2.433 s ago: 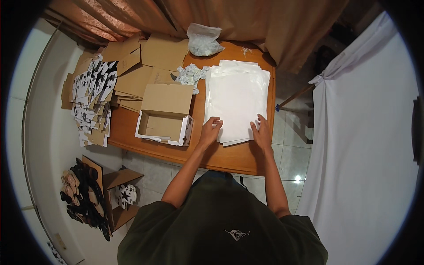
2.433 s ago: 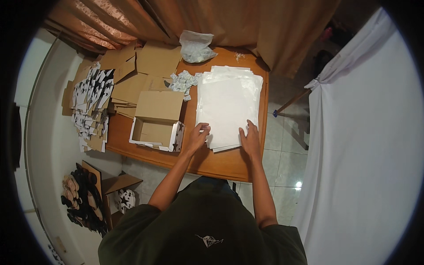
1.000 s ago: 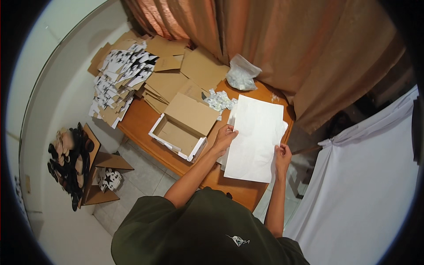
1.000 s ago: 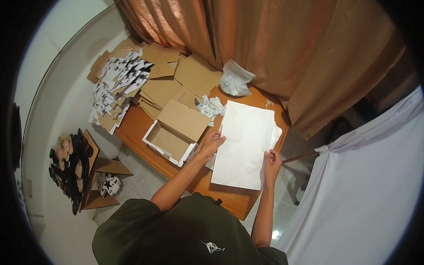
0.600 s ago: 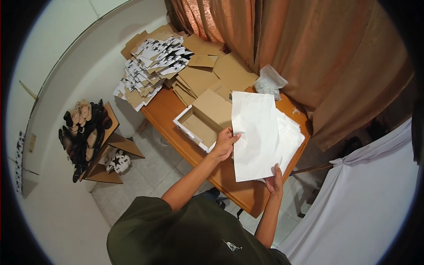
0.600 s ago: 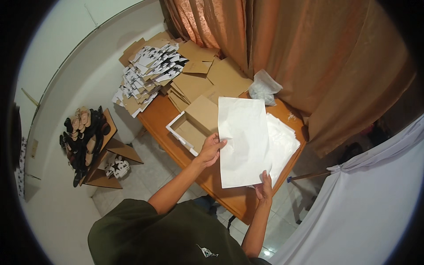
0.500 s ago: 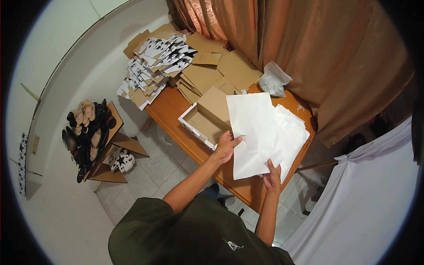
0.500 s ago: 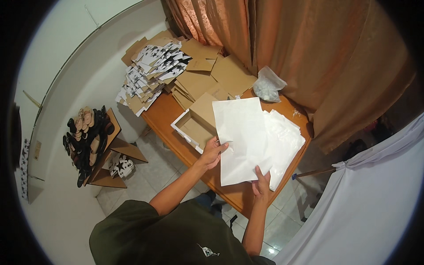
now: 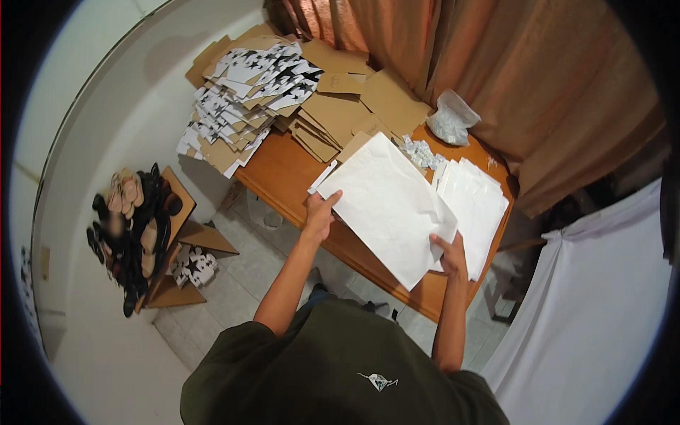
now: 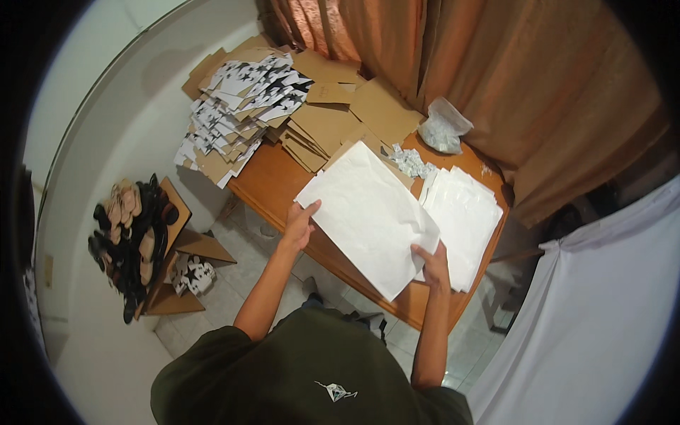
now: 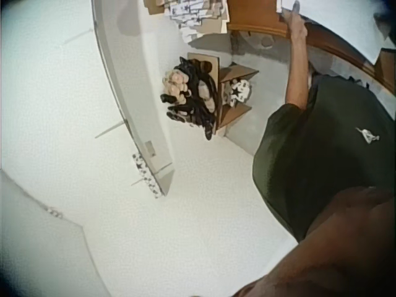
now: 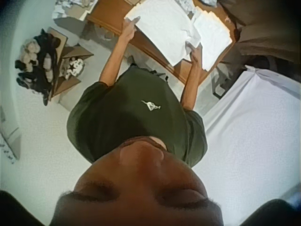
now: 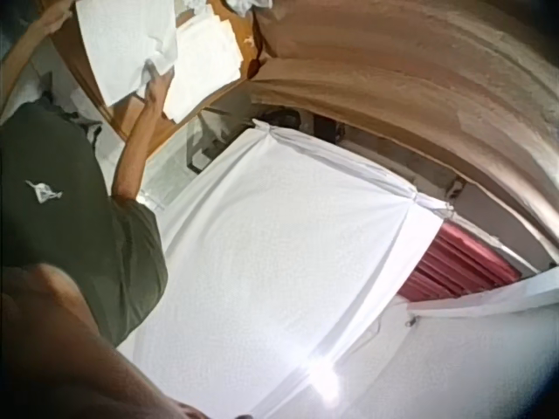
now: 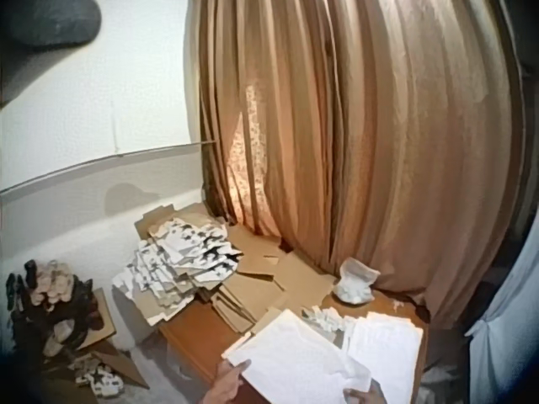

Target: The person is assembling cardboard shoe boxes and placing them on a shelf.

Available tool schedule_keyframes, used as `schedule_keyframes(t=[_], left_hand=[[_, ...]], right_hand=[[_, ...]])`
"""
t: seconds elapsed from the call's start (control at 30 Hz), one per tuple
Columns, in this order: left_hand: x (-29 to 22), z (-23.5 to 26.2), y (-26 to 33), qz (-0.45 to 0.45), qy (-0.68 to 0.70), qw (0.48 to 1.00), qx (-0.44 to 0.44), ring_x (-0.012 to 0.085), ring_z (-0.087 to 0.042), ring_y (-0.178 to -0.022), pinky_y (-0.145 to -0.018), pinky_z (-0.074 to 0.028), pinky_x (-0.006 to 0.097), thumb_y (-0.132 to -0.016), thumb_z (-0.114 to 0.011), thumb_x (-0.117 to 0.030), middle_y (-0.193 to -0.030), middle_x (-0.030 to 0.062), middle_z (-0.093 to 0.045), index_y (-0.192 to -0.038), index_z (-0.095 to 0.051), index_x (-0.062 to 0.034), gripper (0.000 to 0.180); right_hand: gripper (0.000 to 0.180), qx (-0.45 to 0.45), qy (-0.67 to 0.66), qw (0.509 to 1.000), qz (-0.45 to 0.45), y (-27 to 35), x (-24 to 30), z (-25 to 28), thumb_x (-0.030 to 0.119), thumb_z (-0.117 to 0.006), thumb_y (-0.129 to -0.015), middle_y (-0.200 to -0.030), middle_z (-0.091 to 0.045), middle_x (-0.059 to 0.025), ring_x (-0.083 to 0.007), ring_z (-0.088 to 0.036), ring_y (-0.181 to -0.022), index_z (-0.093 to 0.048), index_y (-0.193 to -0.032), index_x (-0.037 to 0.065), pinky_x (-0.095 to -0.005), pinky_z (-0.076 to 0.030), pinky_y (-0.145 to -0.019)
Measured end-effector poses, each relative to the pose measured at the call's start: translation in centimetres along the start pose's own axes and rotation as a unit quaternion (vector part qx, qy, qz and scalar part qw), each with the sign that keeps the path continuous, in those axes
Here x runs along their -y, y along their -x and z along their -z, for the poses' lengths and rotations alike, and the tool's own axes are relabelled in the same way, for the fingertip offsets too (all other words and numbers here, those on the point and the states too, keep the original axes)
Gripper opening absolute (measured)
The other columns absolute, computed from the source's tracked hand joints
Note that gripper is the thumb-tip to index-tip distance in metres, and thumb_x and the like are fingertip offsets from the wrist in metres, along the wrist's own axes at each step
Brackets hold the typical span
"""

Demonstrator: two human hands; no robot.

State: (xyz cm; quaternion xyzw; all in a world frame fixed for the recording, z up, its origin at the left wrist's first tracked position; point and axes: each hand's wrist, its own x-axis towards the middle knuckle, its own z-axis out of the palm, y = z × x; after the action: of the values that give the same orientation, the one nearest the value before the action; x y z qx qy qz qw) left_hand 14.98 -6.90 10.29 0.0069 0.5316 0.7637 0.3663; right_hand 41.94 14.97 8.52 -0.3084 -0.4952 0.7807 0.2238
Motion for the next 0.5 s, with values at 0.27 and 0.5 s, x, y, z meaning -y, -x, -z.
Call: schedule_keyframes(t=[0.27,0.5], left_hand=[[-1.8,7.8,-8.2,0.011,-0.017,1.0,0.001,0.0133,-0.065,-0.075,-0.06,-0.051,0.028,-0.092,-0.07,-0.005,-0.097,0.0049,-0.069,-0.107,-0.059,-0.0084,0.019],[-4.3,9.5,-8.9,0.073,-0.192,0.978,0.033,0.0107,-0.063,-0.083,-0.062,-0.051,0.027,-0.093,-0.067,-0.004,-0.094,0.002,-0.066,-0.115,-0.059,-0.0059,0.024]], right_hand=[[0.068,-0.177,-0.005,0.982,-0.061,-5.4,-0.9,-7.2,-0.003,-0.075,-0.082,-0.121,-0.064,-0.0173,-0.0283,-0.066,-0.107,-0.041,-0.14,-0.001,-0.0431,-0.059,-0.087],[0.057,-0.373,0.132,0.918,-0.004,-6.3,-3.2,-10.8,-0.003,-0.073,-0.083,-0.101,-0.071,-0.0173,-0.0228,-0.07,-0.088,-0.045,-0.133,-0.001,-0.0361,-0.058,-0.071]])
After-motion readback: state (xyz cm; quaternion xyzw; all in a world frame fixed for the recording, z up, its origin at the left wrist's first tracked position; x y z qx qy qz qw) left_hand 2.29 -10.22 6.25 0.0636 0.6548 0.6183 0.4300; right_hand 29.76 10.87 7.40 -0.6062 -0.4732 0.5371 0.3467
